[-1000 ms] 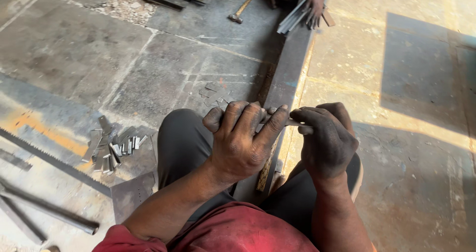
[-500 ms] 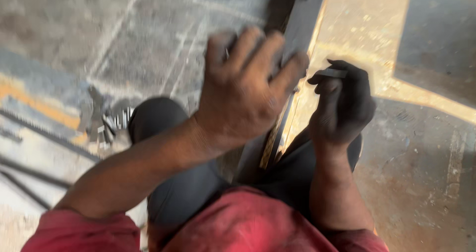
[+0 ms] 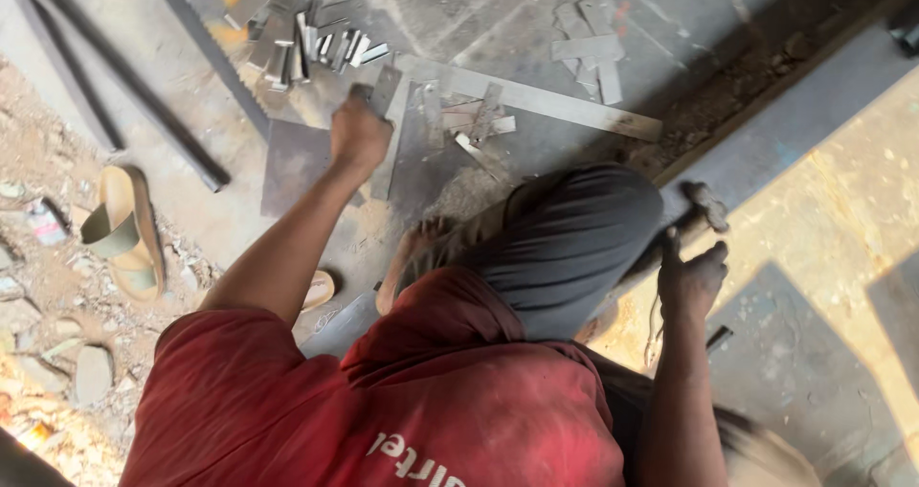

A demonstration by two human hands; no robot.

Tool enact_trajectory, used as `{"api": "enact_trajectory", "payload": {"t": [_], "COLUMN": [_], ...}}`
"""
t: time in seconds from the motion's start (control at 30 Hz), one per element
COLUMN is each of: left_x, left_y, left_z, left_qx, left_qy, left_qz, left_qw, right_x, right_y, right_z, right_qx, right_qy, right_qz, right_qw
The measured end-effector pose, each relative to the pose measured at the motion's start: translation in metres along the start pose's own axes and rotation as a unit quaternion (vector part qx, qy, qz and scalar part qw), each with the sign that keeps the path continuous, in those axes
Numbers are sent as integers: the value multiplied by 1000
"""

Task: The person sits on the floor and repeatedly hammers small metal brackets onto a long steel beam. They pick up each bracket, position it on the beam, and strike it with a hammer to secure it in place.

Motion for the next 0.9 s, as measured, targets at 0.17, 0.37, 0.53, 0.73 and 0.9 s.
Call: {"api": "enact_trajectory", "payload": {"t": [0.17, 0.37, 0.53, 0.73, 0.9], "left_x": [79, 60, 24, 5, -8], "left_y": [83, 124, 137, 163, 162], "left_z": [39, 60, -4, -61, -89], "left_qx": [86, 168, 154, 80, 79], "left_qy": [-99, -112, -68, 64, 138], "left_qz": [-45, 0, 28, 1, -43], "left_qw": [990, 979, 985, 995, 986], "right_x": [-30, -31, -6, -16, -49], "right_y": [93, 96, 79, 75, 95], "right_z": [19, 19, 28, 32, 30], "right_qx": [-3, -200, 9, 7, -8], "right_qy": [112, -191, 101, 5, -42], "right_qz": [-65, 410, 1, -80, -108], "right_qw": [992, 869, 995, 997, 993]}}
Point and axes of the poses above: each hand's wrist, its own z-axis away from the middle knuckle, its own y-axis out of the palm, x = y × z, the point moved 1 cm from there along -z, towards the middle knuckle, and after that the axes turned 9 degrees about y, right-handed, at the moved point
